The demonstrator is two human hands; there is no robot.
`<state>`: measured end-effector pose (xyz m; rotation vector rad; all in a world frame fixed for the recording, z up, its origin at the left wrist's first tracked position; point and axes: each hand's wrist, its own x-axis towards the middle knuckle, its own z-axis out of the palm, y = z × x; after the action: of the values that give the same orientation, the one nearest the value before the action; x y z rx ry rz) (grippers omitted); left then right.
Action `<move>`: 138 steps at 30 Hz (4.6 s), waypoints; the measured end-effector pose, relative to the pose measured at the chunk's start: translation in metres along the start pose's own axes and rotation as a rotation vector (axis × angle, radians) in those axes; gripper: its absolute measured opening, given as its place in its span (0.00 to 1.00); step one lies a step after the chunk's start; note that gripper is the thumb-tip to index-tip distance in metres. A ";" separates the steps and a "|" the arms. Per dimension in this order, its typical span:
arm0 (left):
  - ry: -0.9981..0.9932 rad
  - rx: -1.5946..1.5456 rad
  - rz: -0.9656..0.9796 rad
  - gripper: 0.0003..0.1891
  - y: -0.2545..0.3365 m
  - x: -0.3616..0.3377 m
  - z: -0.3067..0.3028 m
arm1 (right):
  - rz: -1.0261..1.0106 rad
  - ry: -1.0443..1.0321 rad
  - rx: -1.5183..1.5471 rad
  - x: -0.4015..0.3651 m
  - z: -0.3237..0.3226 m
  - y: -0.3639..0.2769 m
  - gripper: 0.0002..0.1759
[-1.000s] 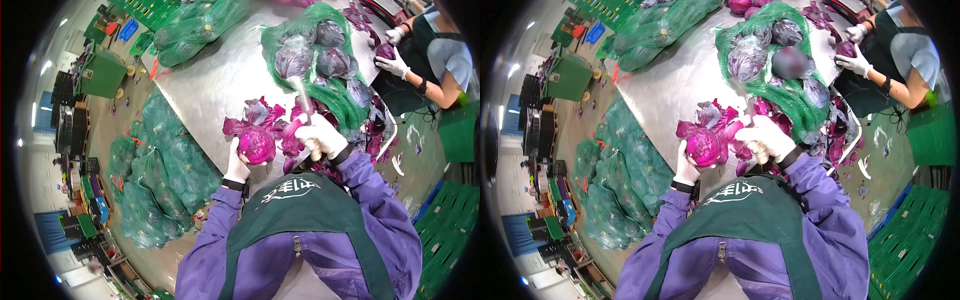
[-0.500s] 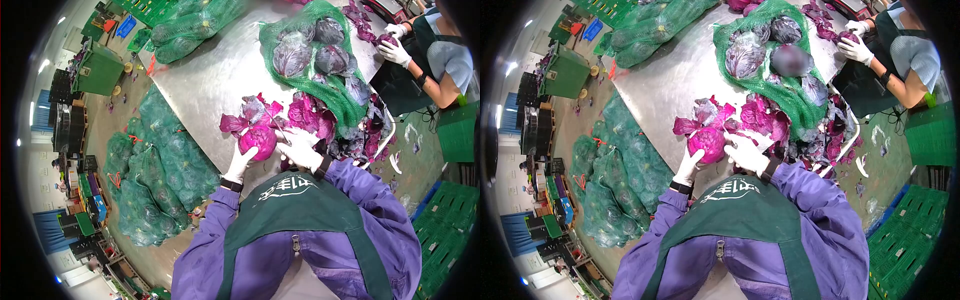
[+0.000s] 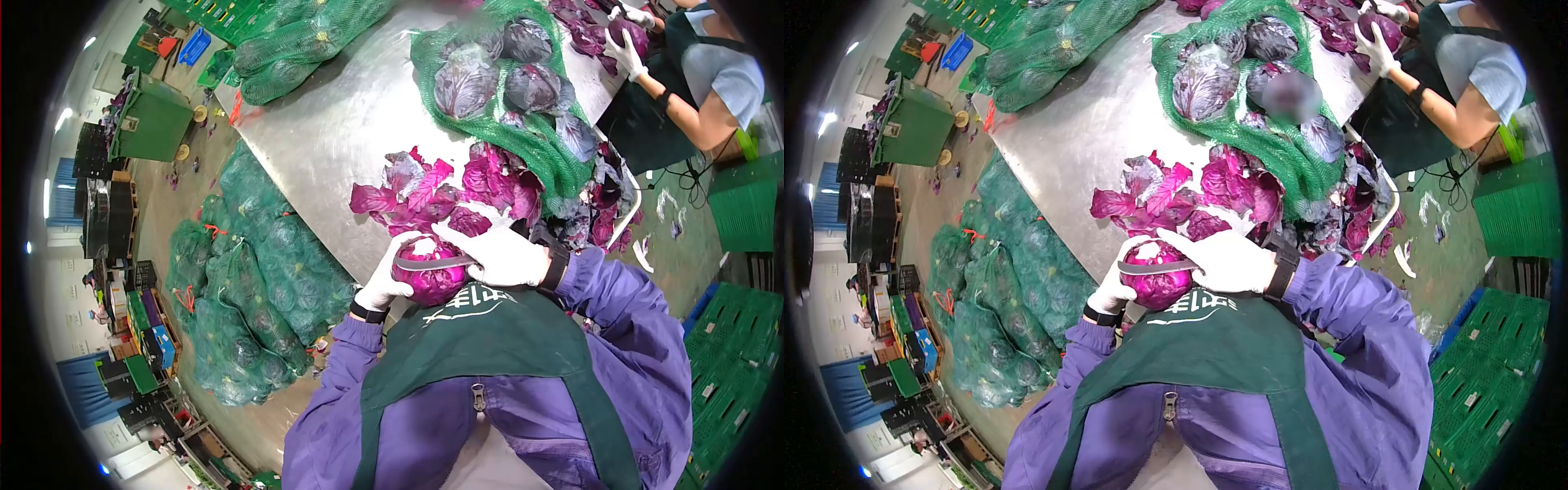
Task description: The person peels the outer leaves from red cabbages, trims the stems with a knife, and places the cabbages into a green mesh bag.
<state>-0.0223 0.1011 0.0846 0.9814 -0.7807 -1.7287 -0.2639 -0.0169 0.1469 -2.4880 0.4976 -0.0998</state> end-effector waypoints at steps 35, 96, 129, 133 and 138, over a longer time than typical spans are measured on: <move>0.089 0.126 0.139 0.31 0.088 0.121 0.044 | 0.276 0.632 2.182 0.118 -0.106 0.165 0.29; 0.712 0.781 0.159 0.56 -0.051 -0.048 -0.013 | 0.441 0.191 -0.008 0.006 0.062 0.104 0.36; 0.440 1.346 0.216 0.50 -0.005 0.064 0.025 | 0.433 -0.011 0.215 0.021 0.085 0.065 0.15; 0.363 1.218 0.320 0.44 -0.005 0.072 -0.005 | 0.430 0.103 0.096 0.047 0.106 0.075 0.13; 0.300 1.178 0.338 0.44 -0.009 0.056 -0.015 | 0.568 0.116 0.160 0.057 0.133 0.081 0.17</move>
<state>-0.0250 0.0502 0.0551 1.6768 -1.6923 -0.6909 -0.2135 -0.0271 -0.0102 -2.1061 1.1733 -0.0545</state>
